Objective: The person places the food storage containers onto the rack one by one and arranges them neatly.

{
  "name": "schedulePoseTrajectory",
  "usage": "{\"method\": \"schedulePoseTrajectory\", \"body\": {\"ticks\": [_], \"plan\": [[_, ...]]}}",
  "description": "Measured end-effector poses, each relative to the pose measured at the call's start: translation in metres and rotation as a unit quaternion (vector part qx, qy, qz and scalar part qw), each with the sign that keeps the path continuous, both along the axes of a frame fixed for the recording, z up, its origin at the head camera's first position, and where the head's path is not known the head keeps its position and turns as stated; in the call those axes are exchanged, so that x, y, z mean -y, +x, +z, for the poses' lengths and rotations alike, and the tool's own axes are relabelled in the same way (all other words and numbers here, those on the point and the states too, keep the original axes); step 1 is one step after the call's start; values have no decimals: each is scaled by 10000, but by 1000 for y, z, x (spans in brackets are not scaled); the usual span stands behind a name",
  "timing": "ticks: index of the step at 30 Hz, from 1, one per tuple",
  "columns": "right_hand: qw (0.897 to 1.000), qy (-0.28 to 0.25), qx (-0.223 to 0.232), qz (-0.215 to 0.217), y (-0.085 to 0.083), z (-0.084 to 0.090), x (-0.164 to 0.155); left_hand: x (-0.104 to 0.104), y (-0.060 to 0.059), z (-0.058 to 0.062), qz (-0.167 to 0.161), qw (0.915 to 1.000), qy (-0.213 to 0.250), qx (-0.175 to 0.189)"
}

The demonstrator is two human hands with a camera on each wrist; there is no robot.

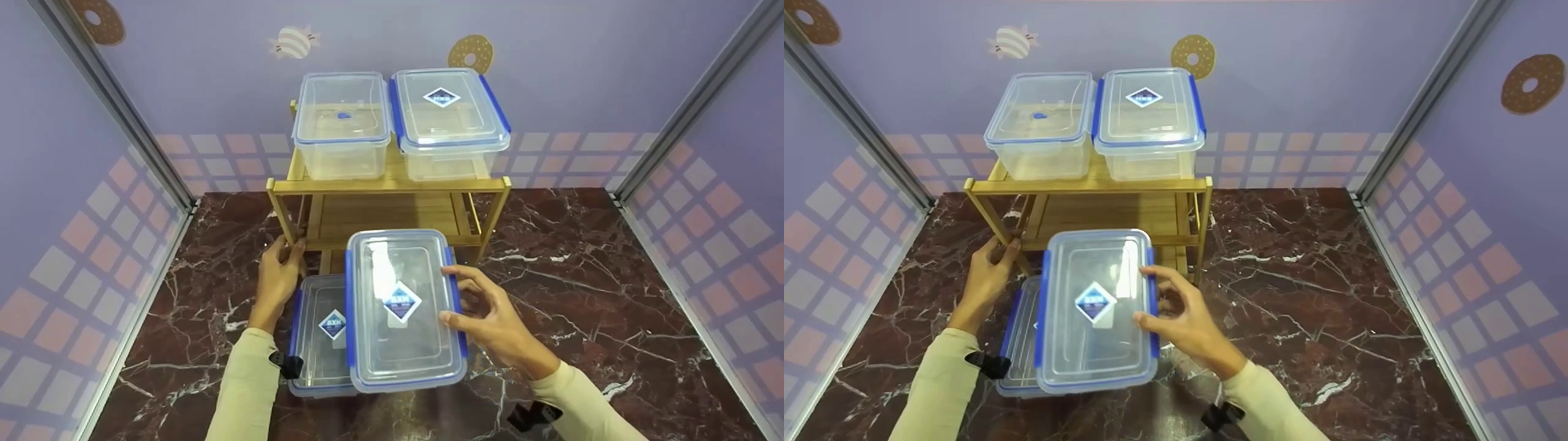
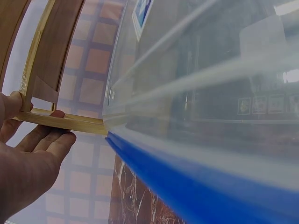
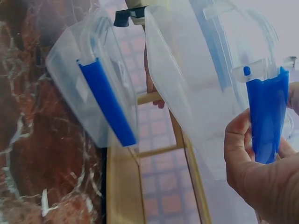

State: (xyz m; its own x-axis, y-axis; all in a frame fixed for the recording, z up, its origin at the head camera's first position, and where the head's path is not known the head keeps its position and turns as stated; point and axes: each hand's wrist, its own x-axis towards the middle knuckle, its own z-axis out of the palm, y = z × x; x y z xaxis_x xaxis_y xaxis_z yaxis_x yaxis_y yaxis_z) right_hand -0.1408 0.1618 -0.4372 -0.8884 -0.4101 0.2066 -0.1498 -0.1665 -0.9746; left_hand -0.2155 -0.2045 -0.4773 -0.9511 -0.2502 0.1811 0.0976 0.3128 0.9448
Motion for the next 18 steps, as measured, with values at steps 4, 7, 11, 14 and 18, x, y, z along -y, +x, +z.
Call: {"method": "schedulePoseTrajectory", "body": {"ticks": [4,7,11,14,18], "plan": [[9999,110,-8,-58,-8,9,16,-1,1,2,23,10000,-47,1],[9993,316,-106,-188,-15,14,26,-1,1,3,45,10000,-87,13],[9979,483,-299,-311,-25,17,35,-1,0,1,31,9999,-74,78],[9963,626,-397,-446,-33,19,40,-1,0,0,28,9999,-75,90],[9949,705,-433,-569,-44,20,45,-2,0,1,99,9999,-10,42]]}}
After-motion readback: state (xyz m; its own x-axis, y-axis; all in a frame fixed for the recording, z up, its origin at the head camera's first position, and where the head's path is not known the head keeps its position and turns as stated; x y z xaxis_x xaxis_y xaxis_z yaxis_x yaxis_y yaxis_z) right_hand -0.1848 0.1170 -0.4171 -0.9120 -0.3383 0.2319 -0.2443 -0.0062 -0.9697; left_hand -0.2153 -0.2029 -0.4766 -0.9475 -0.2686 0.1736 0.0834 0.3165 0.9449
